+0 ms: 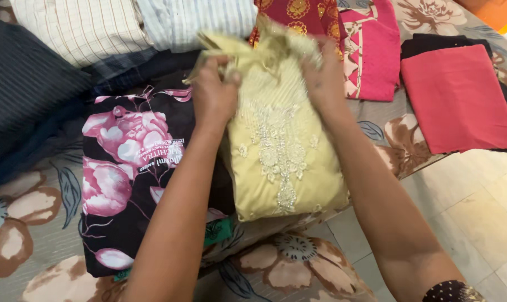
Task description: The person folds multiple pieces of clothing including tops and pants on a bed and places them into an open duffel bag.
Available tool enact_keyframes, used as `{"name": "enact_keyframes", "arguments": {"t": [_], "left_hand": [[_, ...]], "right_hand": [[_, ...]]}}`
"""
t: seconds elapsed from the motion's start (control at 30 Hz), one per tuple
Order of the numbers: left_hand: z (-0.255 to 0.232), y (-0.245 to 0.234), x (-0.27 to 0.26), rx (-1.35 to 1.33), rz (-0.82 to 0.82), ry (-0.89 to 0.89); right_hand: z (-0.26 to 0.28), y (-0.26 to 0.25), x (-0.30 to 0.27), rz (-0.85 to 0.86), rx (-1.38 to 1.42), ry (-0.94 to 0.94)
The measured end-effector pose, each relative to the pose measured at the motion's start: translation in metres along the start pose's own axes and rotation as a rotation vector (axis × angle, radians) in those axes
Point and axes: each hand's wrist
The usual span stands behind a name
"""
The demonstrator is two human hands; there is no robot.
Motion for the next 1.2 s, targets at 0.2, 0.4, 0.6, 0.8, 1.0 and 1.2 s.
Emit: {"name": "enact_keyframes", "arguments": {"t": [0.2, 0.4, 0.6, 0.8, 1.0, 1.2], "left_hand": [[0.010, 0.012, -0.005, 0.245, 0.148, -0.209], [0.001, -0.011, -0.014, 0.064, 0.047, -0.205], [-0.007, -0.036, -0.056, 0.073, 0.081, -0.171], [-0.029, -0.054, -0.056, 0.287, 0.406, -0.417], [-0.036, -0.042, -0.054, 0.376, 0.406, -0.400], [-0.056, -0.026, -0.081, 0.267, 0.044, 0.053]], "right_hand": [[0.003, 0.003, -0.014, 0.061, -0.379, -0.011], [0.054, -0.012, -0.071, 0.271, -0.459, -0.116], [0.022, 0.008, -0.077, 0.304, -0.295, -0.086], [-0.006, -0.017, -0.035, 0.217, 0.071, 0.350], [-0.001, -0.020, -0.021, 0.353, 0.339, 0.546], [-0.015, -0.027, -0.040, 0.187, 0.501, 0.343]]}}
Point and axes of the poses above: each hand's wrist, its own x-axis towards the middle knuckle, its own y-axis out of the palm, z = x × y, and after that the axes turned 1 degree about x, right-handed
